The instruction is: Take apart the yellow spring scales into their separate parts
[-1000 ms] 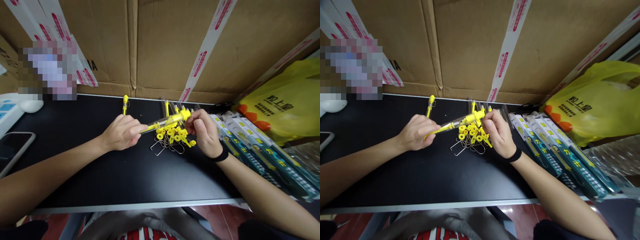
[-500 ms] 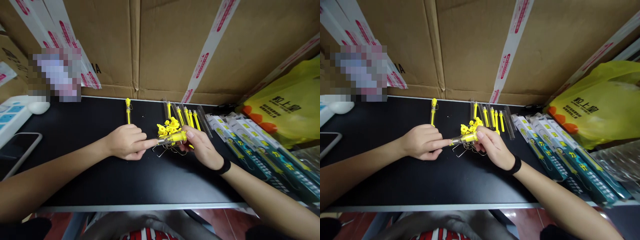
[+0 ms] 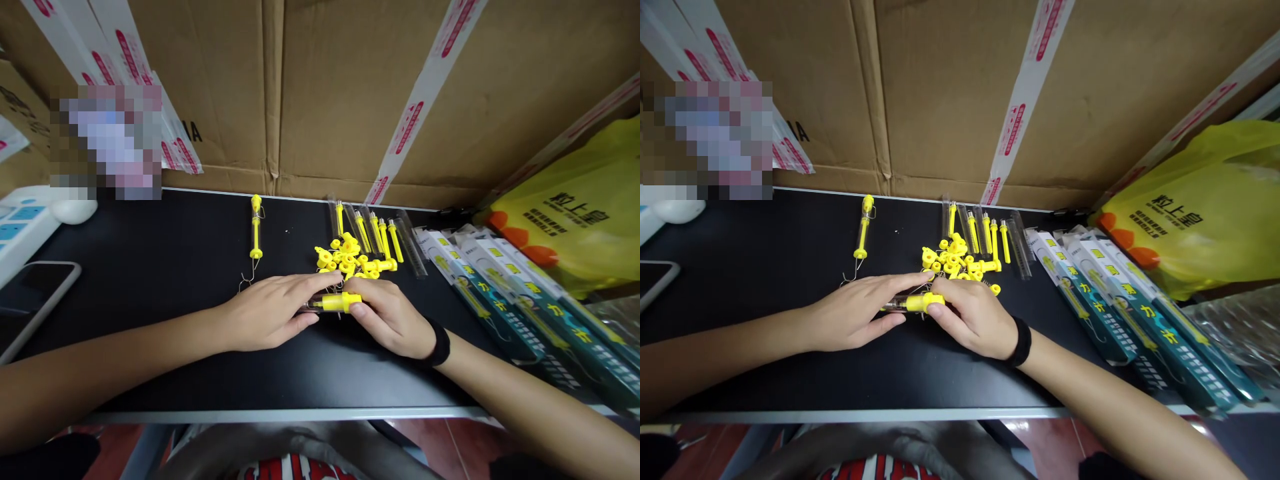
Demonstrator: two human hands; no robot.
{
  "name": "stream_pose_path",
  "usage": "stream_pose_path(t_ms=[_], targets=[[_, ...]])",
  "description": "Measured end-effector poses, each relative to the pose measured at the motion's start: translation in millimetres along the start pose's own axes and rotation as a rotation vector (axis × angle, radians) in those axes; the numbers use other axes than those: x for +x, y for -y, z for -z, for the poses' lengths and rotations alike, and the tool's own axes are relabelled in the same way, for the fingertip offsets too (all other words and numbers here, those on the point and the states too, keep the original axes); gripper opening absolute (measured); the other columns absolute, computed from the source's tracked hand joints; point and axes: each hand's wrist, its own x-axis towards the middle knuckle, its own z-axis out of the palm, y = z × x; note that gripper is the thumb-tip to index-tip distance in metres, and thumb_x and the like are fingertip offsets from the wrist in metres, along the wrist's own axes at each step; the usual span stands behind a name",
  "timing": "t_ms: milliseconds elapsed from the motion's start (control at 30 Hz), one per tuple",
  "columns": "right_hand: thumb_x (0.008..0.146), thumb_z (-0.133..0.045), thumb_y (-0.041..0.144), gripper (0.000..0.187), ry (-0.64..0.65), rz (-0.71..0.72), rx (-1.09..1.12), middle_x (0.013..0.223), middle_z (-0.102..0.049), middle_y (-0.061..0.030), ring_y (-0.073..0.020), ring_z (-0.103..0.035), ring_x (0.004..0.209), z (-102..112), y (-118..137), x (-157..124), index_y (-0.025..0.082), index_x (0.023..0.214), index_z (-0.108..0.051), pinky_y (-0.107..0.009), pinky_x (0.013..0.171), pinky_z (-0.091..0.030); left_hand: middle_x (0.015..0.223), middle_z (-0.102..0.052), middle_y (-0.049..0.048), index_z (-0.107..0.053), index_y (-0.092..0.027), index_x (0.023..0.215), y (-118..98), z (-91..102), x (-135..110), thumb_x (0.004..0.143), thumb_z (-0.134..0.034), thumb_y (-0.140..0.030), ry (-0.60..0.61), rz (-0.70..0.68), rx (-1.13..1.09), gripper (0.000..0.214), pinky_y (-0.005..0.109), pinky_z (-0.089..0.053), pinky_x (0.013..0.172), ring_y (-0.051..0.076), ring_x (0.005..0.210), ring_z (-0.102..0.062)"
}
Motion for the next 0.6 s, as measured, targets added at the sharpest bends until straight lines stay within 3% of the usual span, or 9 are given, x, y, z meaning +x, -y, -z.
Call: stream_pose_path(t_ms=[100,167,300,467,600], targets=[[0.094,-0.033,0.035,0.023,0.012,0.029,-0.021,0.07,-0.049,-0.0013,-0.0124,-0.046,0.06,1,-1,-1,0.018,0.081,-0.044,-0.024,0.058,-0.033,0.131,-0.048,0.0056,-0.026,-0.021,0.133,1,-0.5,-1,0.091,-0.042,-0.023,-0.021,-0.029,0.045,0.045,0.032,-0.039,0.1,0.015,0.119,-0.047],[0.094,-0.034,0.036,0.024,0.024,0.0,-0.019,0.069,-0.049,-0.001,-0.0123,-0.045,0.06,2,0,-1,0.018,0.081,-0.044,-0.024,0.057,-0.033,0.12,-0.053,0.0053,-0.034,-0.02,0.127,2,-2.8,-2,0.092,-0.041,-0.025,-0.035,-0.014,0.115,0.036,0.03,-0.045,0.091,0.016,0.11,-0.053],[0.095,-0.034,0.035,0.029,0.036,-0.168,0.077,0.063,-0.043,0.0021,-0.0097,-0.041,0.056,2,1,2,0.018,0.072,-0.042,-0.023,0.056,-0.031,0.102,-0.056,0.0038,-0.037,-0.019,0.121,8,-10.1,-3,0.093,-0.038,-0.029,-0.092,0.026,0.359,0.03,0.026,-0.048,0.068,0.016,0.087,-0.061],[0.096,-0.031,0.038,0.035,0.11,-0.321,0.241,0.062,-0.043,0.003,-0.0088,-0.04,0.056,-3,0,6,0.018,0.068,-0.041,-0.023,0.057,-0.032,0.096,-0.056,0.002,-0.035,-0.017,0.123,16,-15.4,-3,0.088,-0.047,-0.043,-0.104,0.039,0.586,0.044,0.024,-0.041,0.051,0.014,0.072,-0.062],[0.096,-0.031,0.041,0.037,0.128,-0.368,0.31,0.061,-0.045,0.0033,-0.0086,-0.041,0.055,-4,-1,5,0.018,0.068,-0.041,-0.023,0.057,-0.033,0.088,-0.057,-0.0007,-0.039,-0.019,0.117,19,-15.5,-4,0.089,-0.047,-0.031,-0.09,-0.011,0.676,0.032,0.023,-0.038,0.051,0.012,0.071,-0.062]])
